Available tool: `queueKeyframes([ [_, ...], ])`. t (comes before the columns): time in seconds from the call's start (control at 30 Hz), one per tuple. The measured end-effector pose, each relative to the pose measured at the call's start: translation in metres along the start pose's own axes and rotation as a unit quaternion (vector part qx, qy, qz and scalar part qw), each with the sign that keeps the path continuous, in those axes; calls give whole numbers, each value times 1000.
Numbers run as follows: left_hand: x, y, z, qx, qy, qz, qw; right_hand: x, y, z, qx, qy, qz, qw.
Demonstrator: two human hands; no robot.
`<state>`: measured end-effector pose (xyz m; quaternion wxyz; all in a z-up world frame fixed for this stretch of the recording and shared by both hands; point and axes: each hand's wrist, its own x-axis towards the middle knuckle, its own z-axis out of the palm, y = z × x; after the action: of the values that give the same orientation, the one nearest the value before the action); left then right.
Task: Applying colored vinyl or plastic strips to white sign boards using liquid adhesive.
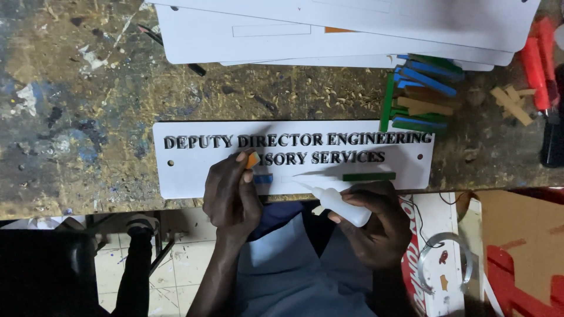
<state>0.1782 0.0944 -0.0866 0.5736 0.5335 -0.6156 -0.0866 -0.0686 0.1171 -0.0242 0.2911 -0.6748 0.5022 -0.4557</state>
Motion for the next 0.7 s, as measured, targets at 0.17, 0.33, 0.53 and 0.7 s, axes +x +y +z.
queueKeyframes([
  [0.17,-2,-3,1,-9,-10,2,1000,2,-4,2,-14,-1,6,1000],
  [0.33,0,-1,0,-3,-10,-2,1000,4,-7,3,2,-20,21,1000],
  [0.53,2,-1,2,-12,-4,3,1000,1,-1,7,-2,-11,23,1000],
  [0.7,3,-1,3,4,-1,11,1000,2,1,1,-47,-23,-21,998],
])
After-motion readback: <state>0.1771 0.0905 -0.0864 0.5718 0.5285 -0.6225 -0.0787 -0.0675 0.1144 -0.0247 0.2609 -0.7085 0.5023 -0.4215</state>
